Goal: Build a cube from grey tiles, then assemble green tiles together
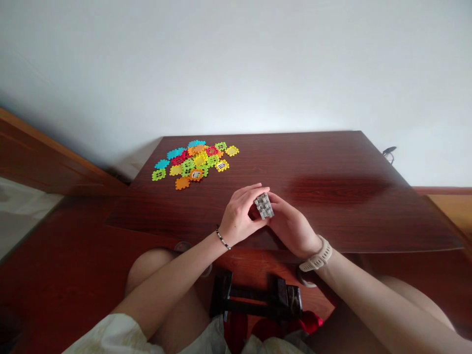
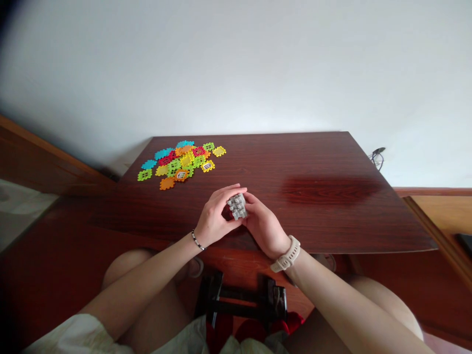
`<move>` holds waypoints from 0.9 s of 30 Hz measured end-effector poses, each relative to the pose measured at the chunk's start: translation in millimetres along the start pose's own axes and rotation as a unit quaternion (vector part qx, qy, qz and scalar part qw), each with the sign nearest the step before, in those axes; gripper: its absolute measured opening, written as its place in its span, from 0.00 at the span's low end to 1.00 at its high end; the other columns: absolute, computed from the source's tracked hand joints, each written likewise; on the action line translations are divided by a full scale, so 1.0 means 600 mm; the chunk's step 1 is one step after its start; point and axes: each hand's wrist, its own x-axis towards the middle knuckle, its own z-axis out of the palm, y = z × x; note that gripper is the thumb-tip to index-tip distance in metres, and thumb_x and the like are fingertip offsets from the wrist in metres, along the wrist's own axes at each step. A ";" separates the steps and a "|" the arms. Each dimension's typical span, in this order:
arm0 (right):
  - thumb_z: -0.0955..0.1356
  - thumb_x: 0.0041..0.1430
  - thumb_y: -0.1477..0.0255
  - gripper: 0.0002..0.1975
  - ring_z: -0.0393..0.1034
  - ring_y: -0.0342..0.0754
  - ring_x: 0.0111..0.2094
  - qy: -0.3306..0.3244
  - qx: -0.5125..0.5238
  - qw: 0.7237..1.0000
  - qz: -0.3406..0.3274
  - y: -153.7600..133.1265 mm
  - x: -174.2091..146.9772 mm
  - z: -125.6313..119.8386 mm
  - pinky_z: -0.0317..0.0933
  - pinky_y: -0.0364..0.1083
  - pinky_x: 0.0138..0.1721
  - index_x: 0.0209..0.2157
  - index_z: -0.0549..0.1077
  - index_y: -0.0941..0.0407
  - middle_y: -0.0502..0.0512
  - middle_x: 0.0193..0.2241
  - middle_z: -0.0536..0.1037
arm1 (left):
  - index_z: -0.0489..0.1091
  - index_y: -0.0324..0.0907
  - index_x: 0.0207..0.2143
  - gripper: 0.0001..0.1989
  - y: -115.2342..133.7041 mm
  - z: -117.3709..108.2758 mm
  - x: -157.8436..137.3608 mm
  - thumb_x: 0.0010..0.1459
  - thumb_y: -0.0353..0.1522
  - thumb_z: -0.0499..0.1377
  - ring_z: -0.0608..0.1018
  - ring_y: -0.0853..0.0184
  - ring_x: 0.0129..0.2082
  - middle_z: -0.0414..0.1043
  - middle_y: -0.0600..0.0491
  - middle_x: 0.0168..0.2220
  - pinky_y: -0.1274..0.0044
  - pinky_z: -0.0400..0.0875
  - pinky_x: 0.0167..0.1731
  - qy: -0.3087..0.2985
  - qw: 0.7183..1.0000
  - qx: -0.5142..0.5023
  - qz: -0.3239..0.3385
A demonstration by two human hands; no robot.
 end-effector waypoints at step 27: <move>0.81 0.53 0.59 0.23 0.78 0.53 0.43 -0.013 -0.273 0.962 0.019 -0.041 0.000 -0.053 0.70 0.52 0.47 0.47 0.83 0.56 0.57 0.43 0.86 | 0.50 0.45 0.74 0.50 -0.031 0.019 -0.007 0.60 0.38 0.74 0.75 0.49 0.67 0.70 0.37 0.67 0.55 0.73 0.64 -0.114 0.989 0.072 0.064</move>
